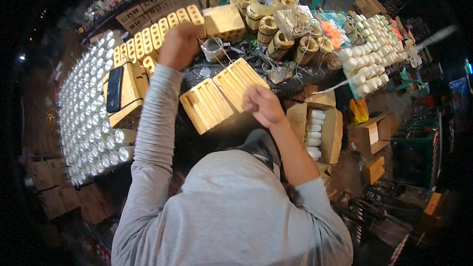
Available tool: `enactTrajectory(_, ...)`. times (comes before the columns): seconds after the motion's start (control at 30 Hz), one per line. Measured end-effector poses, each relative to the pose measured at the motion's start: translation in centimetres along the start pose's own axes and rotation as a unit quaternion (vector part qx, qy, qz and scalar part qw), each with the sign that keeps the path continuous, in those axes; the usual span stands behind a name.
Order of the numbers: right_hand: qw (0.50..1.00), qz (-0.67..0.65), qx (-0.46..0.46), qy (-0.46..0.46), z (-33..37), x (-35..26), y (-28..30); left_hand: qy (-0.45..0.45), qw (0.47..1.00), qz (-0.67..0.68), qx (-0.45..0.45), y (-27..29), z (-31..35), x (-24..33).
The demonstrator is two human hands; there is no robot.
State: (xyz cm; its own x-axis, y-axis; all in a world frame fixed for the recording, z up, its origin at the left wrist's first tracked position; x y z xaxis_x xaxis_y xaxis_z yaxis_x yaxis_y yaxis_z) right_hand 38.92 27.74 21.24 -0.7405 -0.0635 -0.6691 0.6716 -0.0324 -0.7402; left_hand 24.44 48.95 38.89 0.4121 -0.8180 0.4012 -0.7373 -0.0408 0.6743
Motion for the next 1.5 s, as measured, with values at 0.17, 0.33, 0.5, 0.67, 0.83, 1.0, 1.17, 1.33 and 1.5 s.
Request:
enactTrajectory(0.17, 0.969, -0.064, 0.201, -0.128, 6.0, 9.7, 12.0, 0.081, 0.973, -0.008, -0.216, -16.7, 13.1, -6.6)
enactTrajectory(0.33, 0.907, 0.157, 0.316, -0.229, 6.2, 14.8, 19.8, 0.135, 0.95, -0.003, -0.282, -25.1, 19.6, -12.2)
enactTrajectory(0.5, 0.85, 0.354, 0.322, -0.218, 3.6, 13.0, 23.0, 0.142, 0.953, -0.034, -0.265, -27.3, 19.3, -15.0)
enactTrajectory(0.67, 0.85, 0.337, 0.346, -0.21, 1.9, 11.8, 23.8, 0.15, 0.949, -0.023, -0.276, -28.6, 17.5, -16.4)
enactTrajectory(0.83, 0.834, 0.348, 0.35, -0.245, 1.1, 11.4, 23.5, 0.195, 0.929, 0.036, -0.312, -29.7, 17.0, -17.8)
enactTrajectory(1.0, 0.825, 0.372, 0.35, -0.241, 0.6, 10.9, 23.2, 0.215, 0.904, 0.066, -0.363, -30.2, 16.4, -18.8)
enactTrajectory(1.17, 0.818, 0.388, 0.349, -0.241, 0.5, 10.9, 23.4, 0.227, 0.894, 0.097, -0.374, -30.3, 16.3, -19.3)
enactTrajectory(1.33, 0.841, 0.348, 0.349, -0.225, 0.9, 11.5, 23.4, 0.272, 0.876, 0.138, -0.374, -30.3, 16.9, -20.3)
enactTrajectory(1.5, 0.85, 0.325, 0.352, -0.22, 0.9, 11.9, 24.0, 0.274, 0.87, 0.139, -0.385, -30.5, 17.0, -20.7)
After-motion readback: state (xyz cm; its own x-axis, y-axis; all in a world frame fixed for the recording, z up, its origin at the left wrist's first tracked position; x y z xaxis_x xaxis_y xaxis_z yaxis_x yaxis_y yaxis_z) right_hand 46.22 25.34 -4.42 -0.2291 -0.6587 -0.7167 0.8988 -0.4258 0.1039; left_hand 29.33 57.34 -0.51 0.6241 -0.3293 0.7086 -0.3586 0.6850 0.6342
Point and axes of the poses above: each hand's wrist, its own z-axis away from the middle knuckle, its own y-axis out of the back of the hand, x = y × z, the point moved 8 cm from there along -z, towards the middle knuckle, and after that the axes turned 2 degrees about -y, right-handed, at the moved point
